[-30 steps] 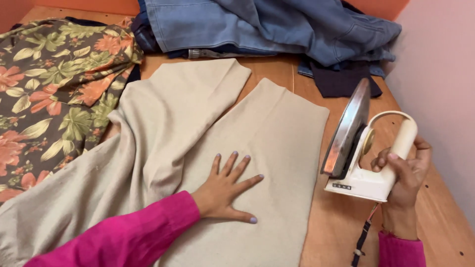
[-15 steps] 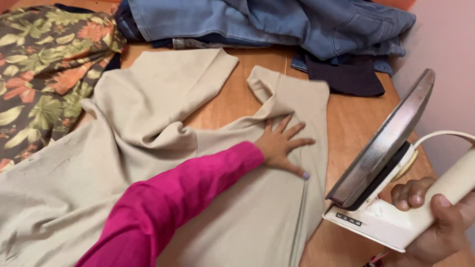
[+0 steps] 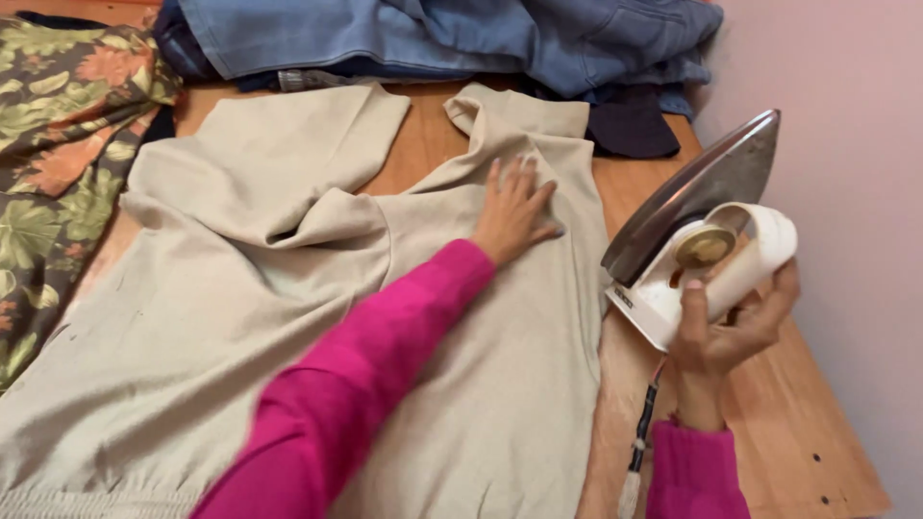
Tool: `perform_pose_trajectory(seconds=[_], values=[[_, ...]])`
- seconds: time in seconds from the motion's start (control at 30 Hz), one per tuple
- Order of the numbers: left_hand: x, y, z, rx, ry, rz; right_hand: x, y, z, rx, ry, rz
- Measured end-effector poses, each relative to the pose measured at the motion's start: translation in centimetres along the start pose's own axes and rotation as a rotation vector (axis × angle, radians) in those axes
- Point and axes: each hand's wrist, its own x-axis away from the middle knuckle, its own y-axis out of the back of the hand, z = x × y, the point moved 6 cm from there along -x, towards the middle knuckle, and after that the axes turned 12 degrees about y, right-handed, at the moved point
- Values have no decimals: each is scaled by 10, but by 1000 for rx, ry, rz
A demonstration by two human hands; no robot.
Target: The person irons a beige pair of pants on a wooden table using a white electric iron. They repeatedly smooth the fabric, adjust the garment, and flip it to iron different sections.
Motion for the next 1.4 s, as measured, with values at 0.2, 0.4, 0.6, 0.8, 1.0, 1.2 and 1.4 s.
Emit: perform_pose_trajectory(seconds=[0.2,0.4,0.6,0.8,1.0,1.2,1.4], values=[[96,72,62,99,-144,91,19,-11,-24,212,-26,51],[195,161,129,-18,-223,236,45,-2,-56,361,53,-1],[258,233,224,-85,-43,247,71,24,-113,517,104,215],[303,256,274,-44,168,322,95,61,-122,423,-94,331],[316,262,262,-69,238,257,101,55,-115,364,48,377],[354,280,225,-145,278,178,86,34,-81,338,27,350],[331,310,227,12,378,339,14,-36,48,399,-68,497]])
